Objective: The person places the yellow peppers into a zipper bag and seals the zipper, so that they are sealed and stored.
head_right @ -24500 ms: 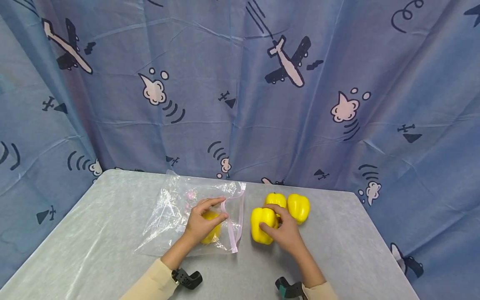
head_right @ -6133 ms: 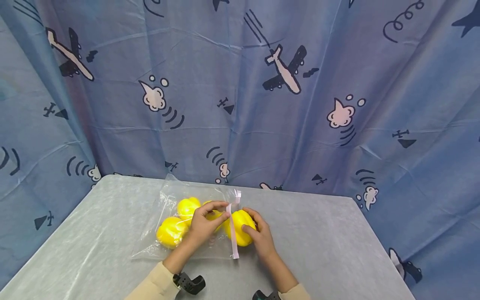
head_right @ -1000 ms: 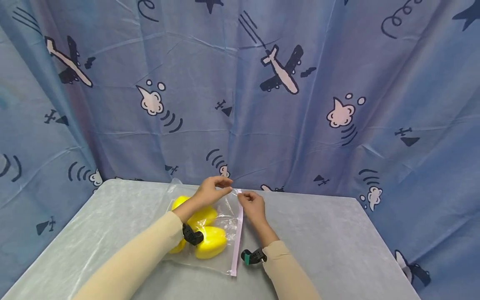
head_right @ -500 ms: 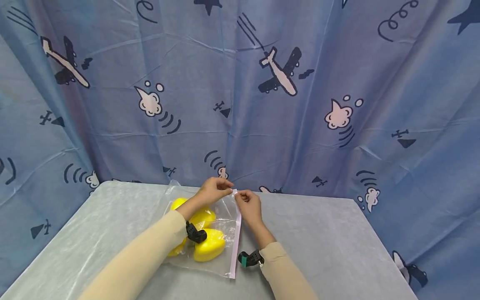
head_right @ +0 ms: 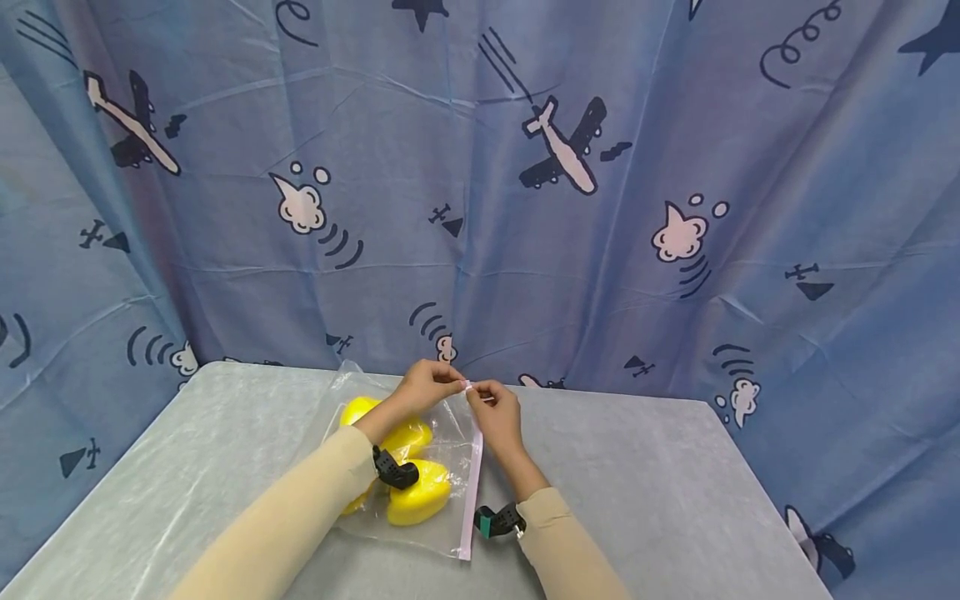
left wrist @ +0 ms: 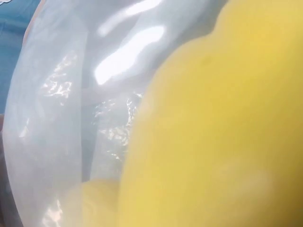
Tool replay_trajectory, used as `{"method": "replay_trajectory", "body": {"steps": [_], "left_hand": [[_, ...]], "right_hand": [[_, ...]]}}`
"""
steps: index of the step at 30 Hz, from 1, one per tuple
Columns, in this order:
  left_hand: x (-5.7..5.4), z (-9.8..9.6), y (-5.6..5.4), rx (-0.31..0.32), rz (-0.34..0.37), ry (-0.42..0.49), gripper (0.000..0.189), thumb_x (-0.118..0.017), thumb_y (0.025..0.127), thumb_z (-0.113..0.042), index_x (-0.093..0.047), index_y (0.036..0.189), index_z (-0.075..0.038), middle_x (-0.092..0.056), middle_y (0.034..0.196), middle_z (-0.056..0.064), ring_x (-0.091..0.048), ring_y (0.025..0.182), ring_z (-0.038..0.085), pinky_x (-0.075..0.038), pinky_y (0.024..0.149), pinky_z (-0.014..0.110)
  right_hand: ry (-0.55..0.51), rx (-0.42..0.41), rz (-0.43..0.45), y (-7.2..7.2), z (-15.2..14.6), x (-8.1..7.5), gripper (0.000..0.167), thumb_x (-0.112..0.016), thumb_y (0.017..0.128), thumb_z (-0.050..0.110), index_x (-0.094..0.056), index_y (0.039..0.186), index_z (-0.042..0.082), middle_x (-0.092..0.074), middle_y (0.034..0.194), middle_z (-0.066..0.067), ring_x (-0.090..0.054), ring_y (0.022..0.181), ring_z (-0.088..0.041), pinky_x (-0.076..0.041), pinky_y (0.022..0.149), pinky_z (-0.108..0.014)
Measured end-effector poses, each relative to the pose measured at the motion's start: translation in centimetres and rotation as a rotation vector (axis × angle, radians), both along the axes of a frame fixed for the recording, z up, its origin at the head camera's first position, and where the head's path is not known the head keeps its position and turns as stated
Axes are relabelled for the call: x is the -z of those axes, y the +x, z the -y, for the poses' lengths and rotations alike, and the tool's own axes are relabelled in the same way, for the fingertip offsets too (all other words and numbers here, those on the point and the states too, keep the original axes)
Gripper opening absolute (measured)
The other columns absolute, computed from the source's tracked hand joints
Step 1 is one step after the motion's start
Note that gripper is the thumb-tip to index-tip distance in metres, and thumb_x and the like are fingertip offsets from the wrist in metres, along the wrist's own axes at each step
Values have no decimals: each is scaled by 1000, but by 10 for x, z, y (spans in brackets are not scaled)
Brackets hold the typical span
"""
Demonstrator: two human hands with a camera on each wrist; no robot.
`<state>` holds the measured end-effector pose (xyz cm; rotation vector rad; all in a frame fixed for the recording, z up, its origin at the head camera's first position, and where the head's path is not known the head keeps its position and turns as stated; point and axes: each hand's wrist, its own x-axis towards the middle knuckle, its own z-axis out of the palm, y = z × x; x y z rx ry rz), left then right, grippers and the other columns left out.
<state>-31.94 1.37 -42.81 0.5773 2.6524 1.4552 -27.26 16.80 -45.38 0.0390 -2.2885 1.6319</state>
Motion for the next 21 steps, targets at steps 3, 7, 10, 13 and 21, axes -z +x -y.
{"method": "replay_trajectory", "body": {"steps": [3, 7, 10, 13, 21], "left_hand": [[-2, -2, 1, -10, 0, -25, 14, -68, 90, -31, -76, 91, -19, -71, 91, -4, -63, 88, 12, -54, 80, 29], [-7, -4, 3, -30, -16, -120, 12, -66, 91, -34, -73, 89, -24, -68, 89, -8, -60, 83, 10, -50, 75, 29], [-12, -7, 3, -42, -42, -174, 12, -63, 93, -35, -71, 88, -26, -67, 87, -9, -57, 76, 10, -46, 67, 27], [-17, -9, 1, -37, -57, -179, 13, -62, 94, -32, -71, 89, -24, -66, 88, -8, -55, 72, 10, -45, 62, 24], [-31, -12, -7, 15, -68, -165, 14, -60, 96, -21, -71, 90, -15, -68, 96, 1, -58, 81, 14, -48, 68, 25]], "right_hand": [[31, 18, -13, -2, -2, 5, 13, -66, 90, 12, -71, 94, 1, -71, 90, -16, -57, 69, -8, -46, 59, -16], [44, 40, -5, -3, -3, 5, 14, -68, 88, 14, -72, 91, 2, -71, 86, -13, -57, 68, -8, -47, 58, -19], [34, 53, 16, -4, -2, 1, 15, -67, 87, 15, -73, 90, 2, -71, 82, -12, -57, 66, -9, -46, 57, -19], [-1, 55, 43, -5, -1, -5, 16, -67, 87, 14, -73, 91, 0, -71, 82, -15, -59, 65, -14, -47, 57, -19], [-40, 71, 125, -8, -1, -12, 21, -64, 89, 16, -73, 97, -1, -72, 88, -16, -60, 69, -13, -54, 60, -23]]}}
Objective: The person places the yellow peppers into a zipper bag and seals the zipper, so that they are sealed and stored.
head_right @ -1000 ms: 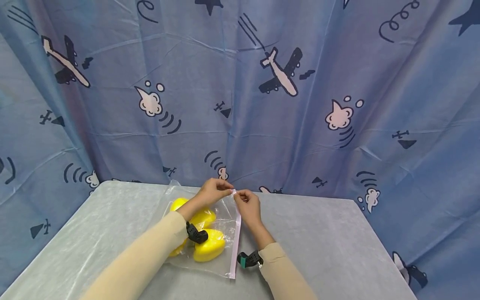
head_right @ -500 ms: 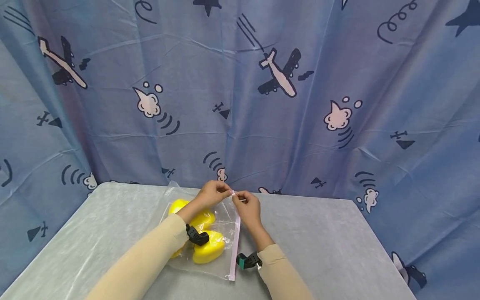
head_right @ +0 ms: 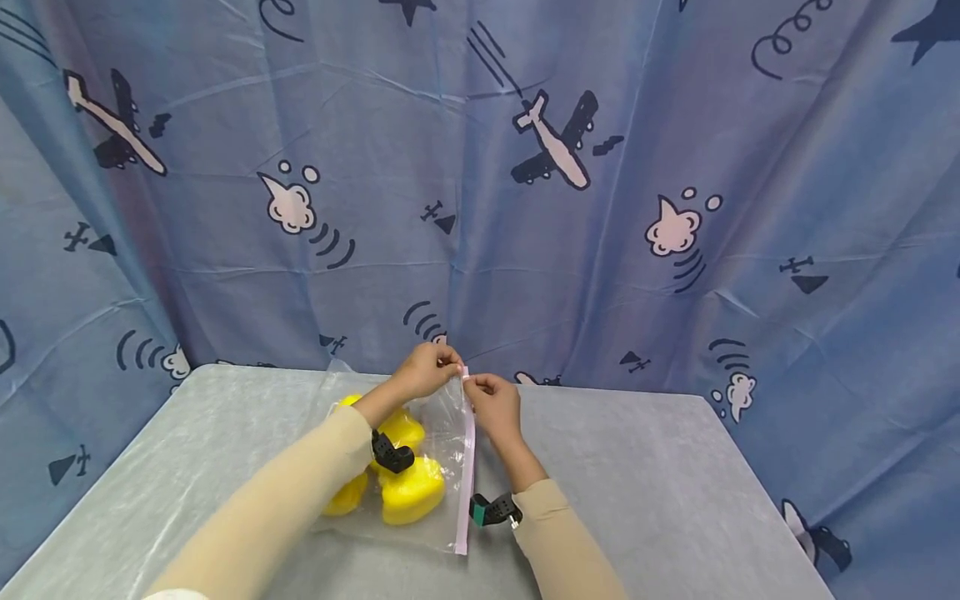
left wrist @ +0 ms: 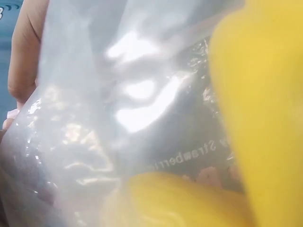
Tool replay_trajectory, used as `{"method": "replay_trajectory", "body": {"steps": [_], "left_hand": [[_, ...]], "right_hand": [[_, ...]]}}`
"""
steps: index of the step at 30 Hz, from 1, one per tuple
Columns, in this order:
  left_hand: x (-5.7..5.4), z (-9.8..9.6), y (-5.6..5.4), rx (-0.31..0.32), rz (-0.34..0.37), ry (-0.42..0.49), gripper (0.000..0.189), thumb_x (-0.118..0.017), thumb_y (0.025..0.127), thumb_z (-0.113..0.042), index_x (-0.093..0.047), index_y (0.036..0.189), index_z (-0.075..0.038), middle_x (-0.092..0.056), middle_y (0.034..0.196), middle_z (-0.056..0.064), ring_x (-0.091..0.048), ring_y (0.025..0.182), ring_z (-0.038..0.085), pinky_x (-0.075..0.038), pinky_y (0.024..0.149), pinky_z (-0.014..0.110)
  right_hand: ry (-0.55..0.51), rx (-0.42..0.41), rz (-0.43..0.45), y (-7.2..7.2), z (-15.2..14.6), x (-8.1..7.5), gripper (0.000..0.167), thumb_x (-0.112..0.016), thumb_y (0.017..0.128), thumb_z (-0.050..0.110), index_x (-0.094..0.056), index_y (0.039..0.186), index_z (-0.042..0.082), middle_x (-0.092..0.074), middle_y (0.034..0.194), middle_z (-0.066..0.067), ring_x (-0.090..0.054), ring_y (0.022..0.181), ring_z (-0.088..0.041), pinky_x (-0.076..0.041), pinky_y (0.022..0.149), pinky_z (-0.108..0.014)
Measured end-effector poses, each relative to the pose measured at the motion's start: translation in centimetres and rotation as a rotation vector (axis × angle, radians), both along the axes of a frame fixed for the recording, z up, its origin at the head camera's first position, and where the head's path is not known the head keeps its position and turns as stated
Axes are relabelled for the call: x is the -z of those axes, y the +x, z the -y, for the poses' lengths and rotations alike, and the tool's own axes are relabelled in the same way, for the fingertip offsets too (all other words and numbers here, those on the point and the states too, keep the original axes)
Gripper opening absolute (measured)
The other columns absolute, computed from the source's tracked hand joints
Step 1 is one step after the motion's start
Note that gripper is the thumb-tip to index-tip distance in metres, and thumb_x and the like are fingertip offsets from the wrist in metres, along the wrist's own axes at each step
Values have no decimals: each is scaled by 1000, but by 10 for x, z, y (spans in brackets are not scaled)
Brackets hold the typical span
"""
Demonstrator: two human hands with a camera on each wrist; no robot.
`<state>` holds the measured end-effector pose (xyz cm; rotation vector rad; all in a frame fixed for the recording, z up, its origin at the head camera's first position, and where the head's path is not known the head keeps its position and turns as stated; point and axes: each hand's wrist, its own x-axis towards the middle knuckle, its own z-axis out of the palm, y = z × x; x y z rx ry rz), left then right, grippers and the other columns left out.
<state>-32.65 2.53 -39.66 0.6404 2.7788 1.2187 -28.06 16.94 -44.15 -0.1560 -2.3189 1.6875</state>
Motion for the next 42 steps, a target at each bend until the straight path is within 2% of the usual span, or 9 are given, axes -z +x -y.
{"method": "replay_trajectory", "body": {"steps": [6, 14, 22, 26, 28, 30, 32, 35, 42], "left_hand": [[-7, -1, -1, 2, 16, -18, 15, -59, 96, -21, -71, 91, -14, -69, 96, 2, -53, 72, 12, -42, 60, 21], [-2, -4, -5, -7, 7, 22, 15, -61, 95, -20, -70, 86, -13, -69, 94, 2, -54, 75, 11, -44, 63, 20], [-7, 4, -8, 115, 12, 59, 14, -64, 93, -19, -73, 99, -10, -68, 95, 4, -57, 86, 16, -49, 78, 29], [-8, 7, -7, 128, 60, 73, 19, -66, 92, -22, -74, 106, -11, -73, 102, 1, -63, 102, 19, -42, 106, 39], [-7, 6, -7, 120, 64, 75, 19, -67, 91, -23, -76, 103, -12, -74, 101, 0, -63, 104, 18, -36, 112, 38], [-5, 6, -7, 104, 66, 75, 16, -68, 90, -24, -77, 99, -13, -75, 98, -1, -64, 99, 16, -42, 106, 35], [-3, 5, -6, 83, 58, 60, 14, -69, 90, -25, -77, 95, -15, -75, 94, -3, -62, 90, 13, -49, 90, 30], [-1, 4, -5, 61, 55, 35, 13, -67, 91, -26, -76, 93, -17, -73, 92, -4, -57, 78, 10, -47, 67, 24], [2, 2, 0, 22, 31, 26, 15, -61, 95, -30, -72, 90, -22, -69, 92, -6, -54, 71, 11, -42, 58, 23]], "right_hand": [[-11, 7, -14, 1, 3, -6, 20, -65, 88, 15, -73, 96, -2, -70, 83, -14, -56, 65, -8, -52, 58, -24], [35, 57, -49, 3, 3, -3, 17, -68, 84, 14, -74, 90, -1, -71, 75, -11, -58, 58, -9, -47, 54, -18], [51, 44, -90, 2, 4, -1, 17, -68, 87, 13, -74, 92, -2, -72, 80, -15, -57, 58, -4, -50, 55, -16], [30, 23, -112, 3, 7, 0, 18, -68, 88, 13, -73, 93, -3, -72, 83, -18, -58, 61, -4, -50, 54, -14], [31, 23, -123, 4, 8, 1, 19, -68, 88, 14, -72, 92, -4, -72, 82, -18, -57, 60, -3, -48, 52, -13], [37, 24, -126, 6, 8, 1, 19, -68, 88, 14, -72, 91, -4, -70, 79, -17, -55, 59, -3, -46, 50, -13], [53, 28, -123, 7, 8, 2, 18, -68, 87, 14, -71, 90, -3, -69, 77, -16, -53, 58, -3, -45, 50, -13], [64, 27, -108, 8, 8, 3, 15, -67, 86, 12, -70, 87, -3, -67, 75, -14, -52, 57, -4, -44, 49, -15], [99, 11, -102, 7, 9, 0, 11, -65, 81, 8, -68, 82, -3, -64, 69, -10, -49, 57, -8, -41, 51, -18]]}}
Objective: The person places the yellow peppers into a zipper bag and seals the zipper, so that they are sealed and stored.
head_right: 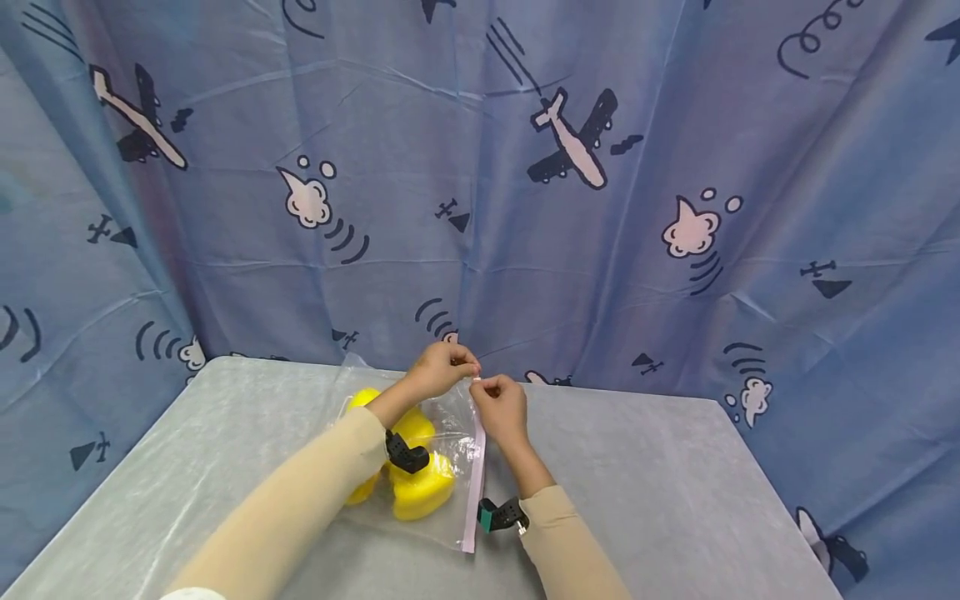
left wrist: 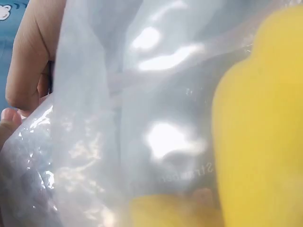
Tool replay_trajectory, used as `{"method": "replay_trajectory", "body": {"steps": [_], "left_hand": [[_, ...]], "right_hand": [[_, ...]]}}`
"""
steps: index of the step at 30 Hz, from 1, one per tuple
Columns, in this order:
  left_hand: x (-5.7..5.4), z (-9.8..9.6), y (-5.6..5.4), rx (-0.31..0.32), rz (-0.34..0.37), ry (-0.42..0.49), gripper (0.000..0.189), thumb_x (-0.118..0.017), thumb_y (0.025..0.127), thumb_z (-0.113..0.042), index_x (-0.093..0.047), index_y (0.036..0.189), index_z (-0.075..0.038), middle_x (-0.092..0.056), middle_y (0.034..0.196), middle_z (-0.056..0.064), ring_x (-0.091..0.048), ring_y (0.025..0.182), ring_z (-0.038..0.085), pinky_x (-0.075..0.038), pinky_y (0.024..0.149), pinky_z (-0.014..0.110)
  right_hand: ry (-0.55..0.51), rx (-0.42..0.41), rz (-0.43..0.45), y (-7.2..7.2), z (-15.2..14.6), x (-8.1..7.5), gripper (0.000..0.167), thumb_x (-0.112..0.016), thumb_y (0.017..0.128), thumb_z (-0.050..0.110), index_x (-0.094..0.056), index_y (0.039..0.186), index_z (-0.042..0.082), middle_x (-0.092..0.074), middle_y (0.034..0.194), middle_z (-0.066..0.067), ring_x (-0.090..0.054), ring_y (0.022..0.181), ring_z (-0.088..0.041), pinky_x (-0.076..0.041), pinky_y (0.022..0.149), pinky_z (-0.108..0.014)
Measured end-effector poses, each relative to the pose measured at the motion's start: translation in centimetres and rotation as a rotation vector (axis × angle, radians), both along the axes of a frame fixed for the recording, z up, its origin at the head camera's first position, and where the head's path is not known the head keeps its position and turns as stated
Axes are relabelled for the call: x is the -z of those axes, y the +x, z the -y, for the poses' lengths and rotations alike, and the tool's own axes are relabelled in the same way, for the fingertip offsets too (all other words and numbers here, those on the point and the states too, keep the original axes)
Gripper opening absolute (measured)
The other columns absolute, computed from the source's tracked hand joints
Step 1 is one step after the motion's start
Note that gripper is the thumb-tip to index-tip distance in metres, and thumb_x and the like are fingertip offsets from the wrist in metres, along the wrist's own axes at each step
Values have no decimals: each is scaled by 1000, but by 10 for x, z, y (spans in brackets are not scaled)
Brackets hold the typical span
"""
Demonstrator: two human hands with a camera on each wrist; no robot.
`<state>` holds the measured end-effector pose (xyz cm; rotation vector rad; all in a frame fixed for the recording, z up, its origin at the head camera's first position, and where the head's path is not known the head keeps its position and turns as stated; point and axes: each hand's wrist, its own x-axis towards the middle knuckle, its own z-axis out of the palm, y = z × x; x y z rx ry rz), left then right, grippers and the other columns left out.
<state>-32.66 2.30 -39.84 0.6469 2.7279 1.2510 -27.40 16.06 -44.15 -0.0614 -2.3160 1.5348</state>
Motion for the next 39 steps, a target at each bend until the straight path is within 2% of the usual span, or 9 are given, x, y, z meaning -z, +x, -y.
{"method": "replay_trajectory", "body": {"steps": [7, 13, 20, 23, 29, 34, 39], "left_hand": [[-1, 0, 1, -93, -30, 35, 16, -61, 95, -29, -73, 89, -22, -69, 93, -6, -54, 74, 10, -43, 61, 22], [-4, -1, 3, -116, -37, 29, 15, -61, 94, -33, -72, 89, -25, -67, 95, -7, -55, 76, 11, -44, 62, 23], [-6, -1, 3, -152, -45, 22, 14, -62, 94, -34, -72, 89, -26, -67, 94, -8, -53, 72, 11, -42, 60, 24], [-5, -1, 3, -168, -49, 7, 14, -61, 94, -35, -72, 90, -27, -67, 95, -9, -53, 70, 10, -42, 59, 24], [-2, -2, 2, -212, -65, 21, 14, -62, 93, -36, -72, 90, -26, -68, 96, -9, -54, 74, 11, -43, 61, 24], [-1, -4, 2, -195, -56, 7, 14, -63, 93, -36, -73, 92, -26, -68, 99, -8, -54, 77, 10, -43, 63, 23], [-1, -8, 4, -197, -42, -30, 15, -61, 93, -39, -73, 92, -28, -70, 100, -9, -54, 74, 10, -42, 62, 24]], "right_hand": [[6, -56, 37, 3, -4, 8, 11, -63, 80, 6, -68, 78, -4, -60, 64, -2, -48, 55, -5, -40, 51, -18], [16, -80, 96, 17, -8, 11, 10, -62, 80, 6, -66, 77, -3, -54, 60, 2, -46, 51, -4, -37, 48, -19], [-18, -136, 185, 40, -10, 9, 11, -61, 83, 6, -63, 78, -4, -54, 58, 3, -52, 52, -9, -51, 49, -26], [-17, -142, 206, 48, -9, 11, 13, -61, 83, 7, -63, 75, -3, -55, 57, 2, -53, 52, -11, -52, 49, -28], [-2, -156, 245, 66, -10, 13, 13, -61, 82, 6, -62, 71, -2, -54, 54, 0, -49, 50, -10, -43, 47, -21], [10, -160, 277, 79, -11, 14, 12, -60, 81, 6, -62, 71, -1, -51, 54, 1, -45, 49, -9, -38, 45, -21], [-13, -154, 280, 85, -10, 17, 10, -60, 80, 4, -61, 70, -1, -48, 52, 3, -43, 45, -6, -35, 43, -20]]}}
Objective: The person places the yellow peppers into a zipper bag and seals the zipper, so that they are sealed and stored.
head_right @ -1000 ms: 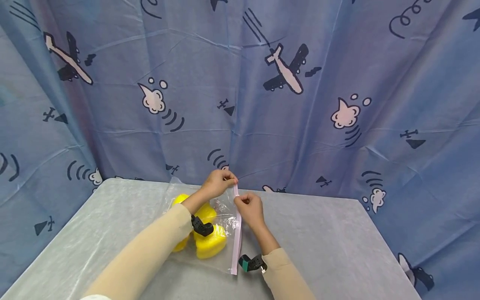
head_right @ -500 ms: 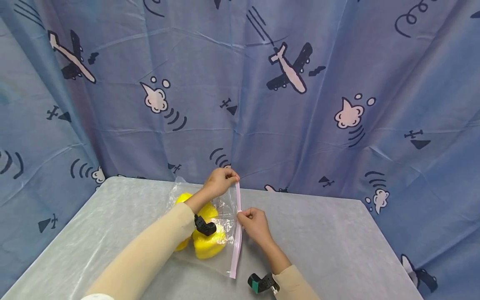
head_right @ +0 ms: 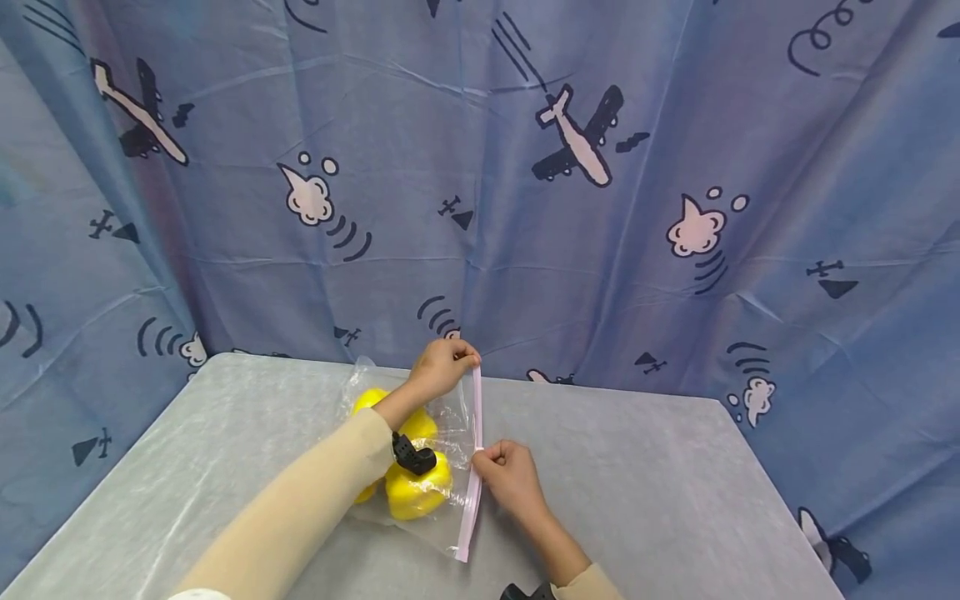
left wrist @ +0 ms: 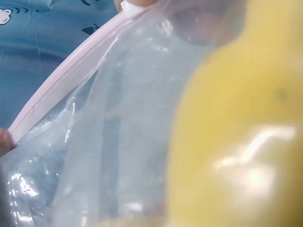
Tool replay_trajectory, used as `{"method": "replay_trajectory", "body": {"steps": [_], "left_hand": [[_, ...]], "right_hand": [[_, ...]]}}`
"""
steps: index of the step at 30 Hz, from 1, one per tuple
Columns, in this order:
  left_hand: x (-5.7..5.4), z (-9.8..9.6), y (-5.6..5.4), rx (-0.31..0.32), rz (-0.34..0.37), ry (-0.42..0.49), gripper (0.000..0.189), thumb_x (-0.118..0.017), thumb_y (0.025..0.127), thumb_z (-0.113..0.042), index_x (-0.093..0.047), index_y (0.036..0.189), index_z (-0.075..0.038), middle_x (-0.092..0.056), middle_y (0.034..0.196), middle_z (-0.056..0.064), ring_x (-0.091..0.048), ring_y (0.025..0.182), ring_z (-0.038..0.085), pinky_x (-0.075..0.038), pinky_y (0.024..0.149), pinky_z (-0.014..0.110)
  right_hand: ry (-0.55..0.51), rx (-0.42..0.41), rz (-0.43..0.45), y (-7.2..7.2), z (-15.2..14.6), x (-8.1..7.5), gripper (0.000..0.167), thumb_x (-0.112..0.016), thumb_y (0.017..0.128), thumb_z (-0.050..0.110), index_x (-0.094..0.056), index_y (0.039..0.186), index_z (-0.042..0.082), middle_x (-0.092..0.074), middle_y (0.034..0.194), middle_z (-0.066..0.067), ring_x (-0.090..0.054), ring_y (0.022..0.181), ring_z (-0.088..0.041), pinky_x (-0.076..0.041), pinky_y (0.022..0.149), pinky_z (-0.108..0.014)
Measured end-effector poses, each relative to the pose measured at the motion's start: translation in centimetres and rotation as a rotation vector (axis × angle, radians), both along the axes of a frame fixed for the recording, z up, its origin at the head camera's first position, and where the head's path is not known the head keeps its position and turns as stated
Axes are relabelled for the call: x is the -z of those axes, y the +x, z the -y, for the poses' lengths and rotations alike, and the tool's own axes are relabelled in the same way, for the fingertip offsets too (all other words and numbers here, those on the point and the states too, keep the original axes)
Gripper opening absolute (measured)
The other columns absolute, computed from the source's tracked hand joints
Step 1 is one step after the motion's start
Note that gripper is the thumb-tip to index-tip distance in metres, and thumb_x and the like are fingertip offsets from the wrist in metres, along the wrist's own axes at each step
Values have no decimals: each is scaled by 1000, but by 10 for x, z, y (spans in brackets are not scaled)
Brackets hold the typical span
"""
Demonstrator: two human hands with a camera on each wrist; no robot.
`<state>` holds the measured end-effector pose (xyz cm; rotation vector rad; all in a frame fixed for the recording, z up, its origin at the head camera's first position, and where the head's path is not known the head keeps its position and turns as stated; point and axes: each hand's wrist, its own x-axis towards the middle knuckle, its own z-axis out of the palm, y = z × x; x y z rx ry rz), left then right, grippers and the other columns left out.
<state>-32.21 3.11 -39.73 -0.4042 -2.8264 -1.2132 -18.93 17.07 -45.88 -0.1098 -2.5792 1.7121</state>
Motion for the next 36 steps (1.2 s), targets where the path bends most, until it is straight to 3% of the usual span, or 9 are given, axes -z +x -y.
{"method": "replay_trajectory", "body": {"steps": [10, 14, 23, 30, 36], "left_hand": [[2, -1, -1, -25, 12, 6, 14, -63, 92, -35, -73, 89, -26, -70, 93, -9, -54, 69, 10, -42, 58, 24], [1, 0, -1, -14, -2, 9, 13, -63, 93, -34, -73, 91, -25, -70, 96, -7, -53, 70, 10, -42, 57, 24], [-1, 5, -1, 84, 12, 105, 14, -62, 95, -28, -72, 95, -18, -68, 98, -1, -57, 84, 13, -47, 71, 25], [-1, 8, -3, 46, 10, 80, 15, -60, 95, -27, -71, 97, -16, -67, 98, 0, -55, 83, 13, -46, 71, 26], [-3, 10, -8, 27, 8, 84, 16, -59, 96, -27, -70, 97, -16, -67, 92, 0, -53, 75, 12, -43, 64, 23]], "right_hand": [[-14, 46, -3, 9, 8, -1, 13, -63, 75, 6, -59, 64, 2, -47, 51, 7, -35, 44, -1, -25, 43, -18], [-23, 56, 3, 9, 9, 0, 12, -62, 77, 6, -60, 66, 1, -48, 53, 6, -37, 47, -3, -28, 44, -19], [-103, 86, -1, 2, 6, 5, 15, -60, 88, 9, -61, 85, -5, -50, 61, 2, -47, 54, -8, -43, 49, -20], [-45, 90, -25, -6, 11, 5, 15, -54, 92, 12, -59, 86, -2, -44, 60, 1, -42, 54, -9, -36, 48, -20], [47, 95, -82, -12, 14, 7, 18, -55, 94, 17, -59, 83, 3, -46, 65, 0, -45, 60, -12, -38, 51, -20]]}}
